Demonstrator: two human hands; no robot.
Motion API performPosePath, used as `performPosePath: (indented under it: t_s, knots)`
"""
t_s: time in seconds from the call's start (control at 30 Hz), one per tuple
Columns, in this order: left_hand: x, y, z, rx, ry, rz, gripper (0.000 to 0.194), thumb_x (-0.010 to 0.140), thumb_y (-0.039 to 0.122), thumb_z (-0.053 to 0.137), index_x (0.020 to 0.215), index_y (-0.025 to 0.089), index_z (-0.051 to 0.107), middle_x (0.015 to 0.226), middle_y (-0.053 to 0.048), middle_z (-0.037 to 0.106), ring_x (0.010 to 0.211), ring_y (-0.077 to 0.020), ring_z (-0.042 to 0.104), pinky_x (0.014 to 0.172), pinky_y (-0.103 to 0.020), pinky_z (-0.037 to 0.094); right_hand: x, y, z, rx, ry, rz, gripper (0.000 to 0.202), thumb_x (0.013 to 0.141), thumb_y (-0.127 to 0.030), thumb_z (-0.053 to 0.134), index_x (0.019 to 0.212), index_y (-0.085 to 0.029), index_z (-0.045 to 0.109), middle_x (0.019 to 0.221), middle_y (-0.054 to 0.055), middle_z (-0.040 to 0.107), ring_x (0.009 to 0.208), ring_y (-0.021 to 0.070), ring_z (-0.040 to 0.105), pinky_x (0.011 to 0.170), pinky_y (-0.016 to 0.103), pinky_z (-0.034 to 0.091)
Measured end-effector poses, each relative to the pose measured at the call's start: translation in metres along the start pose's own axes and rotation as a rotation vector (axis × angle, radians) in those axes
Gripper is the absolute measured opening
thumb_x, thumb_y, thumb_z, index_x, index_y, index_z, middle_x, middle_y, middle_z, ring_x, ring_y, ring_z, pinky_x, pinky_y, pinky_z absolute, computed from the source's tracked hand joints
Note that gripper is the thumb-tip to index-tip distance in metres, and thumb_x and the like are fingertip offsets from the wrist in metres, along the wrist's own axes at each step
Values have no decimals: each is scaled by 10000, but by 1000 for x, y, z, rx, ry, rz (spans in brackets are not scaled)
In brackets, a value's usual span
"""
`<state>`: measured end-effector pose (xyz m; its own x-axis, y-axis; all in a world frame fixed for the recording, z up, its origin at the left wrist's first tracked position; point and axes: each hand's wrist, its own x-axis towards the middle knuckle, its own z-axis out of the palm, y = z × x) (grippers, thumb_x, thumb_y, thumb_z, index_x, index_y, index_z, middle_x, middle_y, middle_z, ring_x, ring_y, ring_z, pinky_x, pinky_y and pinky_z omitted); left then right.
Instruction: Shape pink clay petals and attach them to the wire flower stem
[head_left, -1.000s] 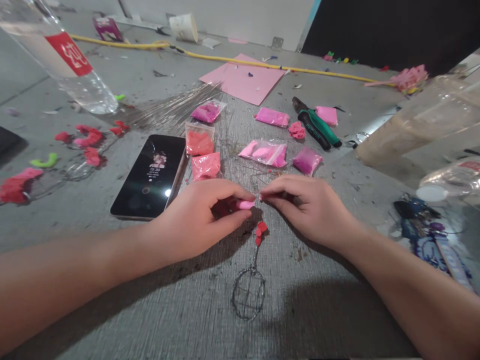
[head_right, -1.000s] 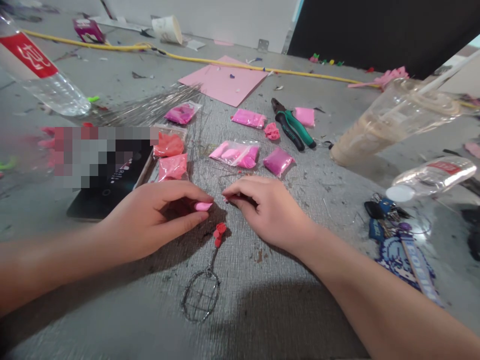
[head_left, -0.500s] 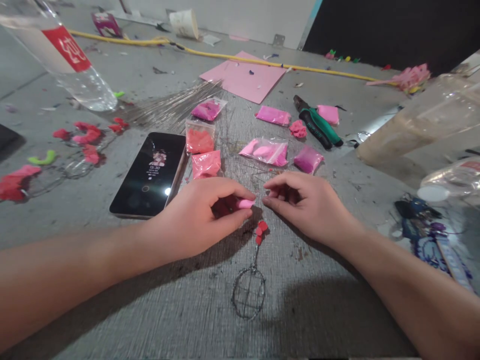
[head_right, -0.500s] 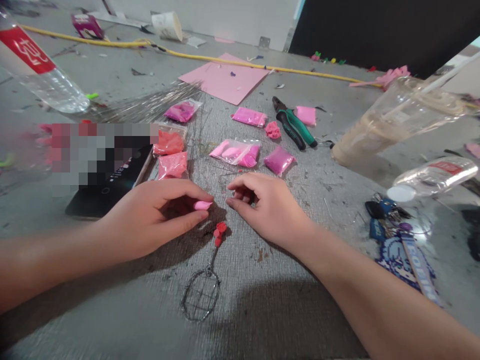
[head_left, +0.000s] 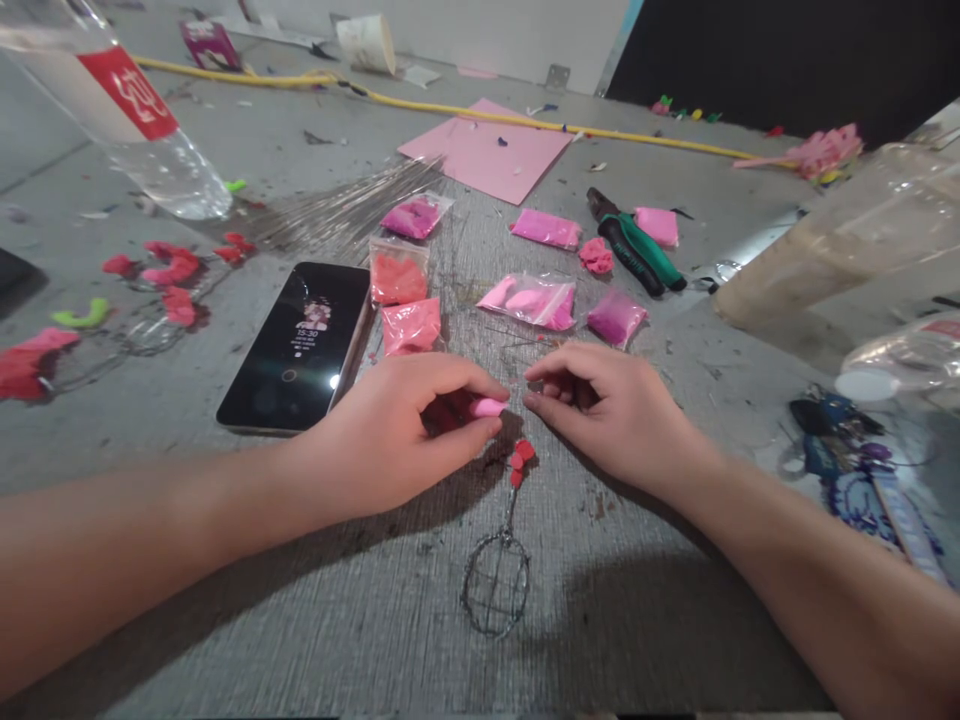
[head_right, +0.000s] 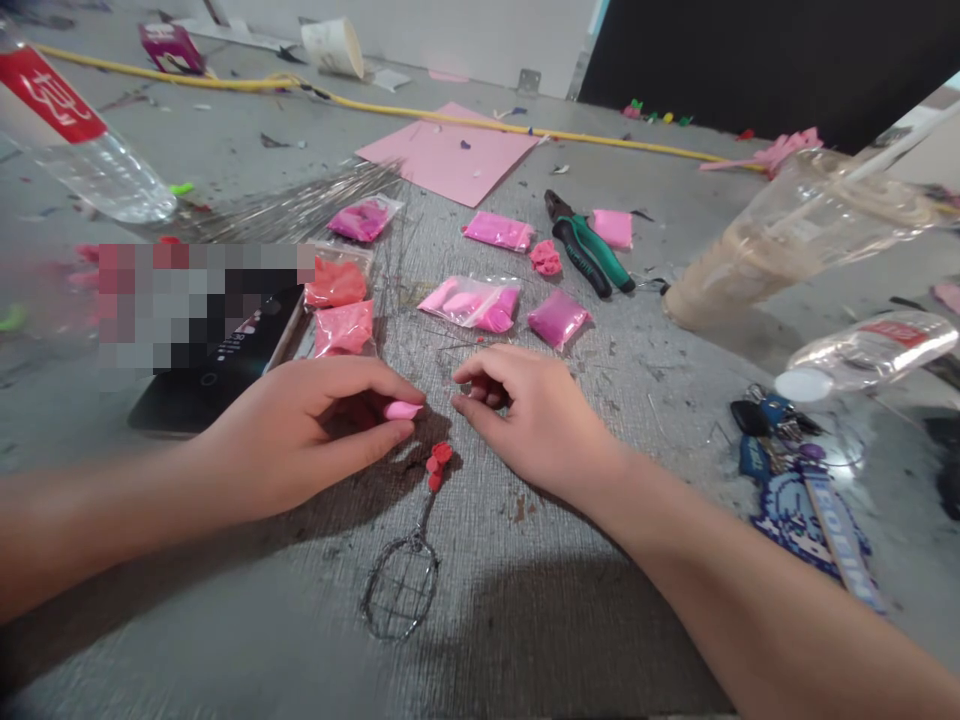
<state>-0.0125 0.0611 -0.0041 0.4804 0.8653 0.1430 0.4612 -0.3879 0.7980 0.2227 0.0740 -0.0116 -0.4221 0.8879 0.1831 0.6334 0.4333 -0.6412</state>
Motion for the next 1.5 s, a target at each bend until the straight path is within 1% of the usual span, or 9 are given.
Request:
performPosePath:
  t_s: [0.2, 0.37, 0.53, 0.77, 0.9, 1.0, 1.17, 1.33, 1.5]
  knots:
    - [0, 0, 1, -3, 3, -8, 120, 901, 247, 684, 951, 183, 772, 830, -8, 755, 710, -117, 693, 590, -195, 525, 1, 3, -4, -15, 61, 62, 85, 942, -236, 680, 1004, -204, 728, 797, 8, 717, 658, 141, 620, 594, 275, 460]
    - [0, 3, -2, 4, -24, -49, 142, 909, 247, 674, 982, 178, 774, 858, -5, 759, 720, -103, 690, 607, -183, 525, 3, 7, -5, -53, 73, 45, 73, 912, -191, 707, 977, -195, 740, 895, 27, 747, 757, 165, 667, 658, 292, 497]
    - [0, 2, -2, 0, -21, -32, 138, 912, 250, 668, 961, 170, 769, 832, -1, 748, 713, -100, 686, 618, -184, 526, 4, 9, -5, -49, 43, 32, 70, 898, -221, 752, 956, -183, 740, 855, 16, 709, 717, 146, 629, 627, 285, 477]
    - [1, 2, -1, -10, -33, -39, 144, 919, 251, 654, 960, 171, 767, 831, 1, 747, 713, -98, 689, 625, -185, 529, 4, 5, -6, -26, -39, -20, 137, 861, -274, 829, 918, -189, 738, 859, 9, 701, 783, 156, 633, 669, 286, 464]
    - [0, 3, -1, -9, -31, -44, 149, 921, 257, 657, 978, 175, 768, 848, 1, 752, 715, -97, 688, 625, -184, 528, 3, 2, -8, -16, -20, -8, 64, 949, -241, 723, 908, -199, 746, 867, 10, 745, 796, 159, 667, 711, 290, 481]
    - [0, 3, -1, -6, -26, -43, 140, 920, 251, 659, 971, 178, 766, 855, 1, 756, 718, -97, 687, 626, -183, 528, 3, 3, -9, -7, 50, 60, 118, 993, -201, 634, 971, -201, 749, 846, 9, 770, 763, 163, 695, 699, 294, 496]
    - [1, 2, -2, 16, -13, -47, 135, 910, 252, 667, 963, 175, 764, 854, -2, 755, 723, -104, 688, 620, -189, 522, 1, 2, -9, -82, 75, 3, 112, 954, -168, 673, 1027, -194, 754, 978, 30, 787, 855, 181, 709, 739, 301, 505]
    - [1, 2, -2, 21, -18, -21, 118, 916, 237, 655, 933, 177, 755, 816, 9, 740, 696, -98, 675, 614, -190, 512, -1, 0, -11, -125, 49, -23, 146, 1014, -244, 606, 993, -189, 740, 832, 8, 757, 741, 158, 679, 685, 295, 479]
    - [0, 2, -1, 15, -23, -21, 124, 920, 247, 655, 937, 174, 755, 806, 12, 738, 678, -92, 671, 608, -185, 510, 1, 3, -9, -120, 4, -31, 140, 965, -169, 641, 1071, -179, 732, 980, 36, 759, 846, 171, 682, 718, 293, 490]
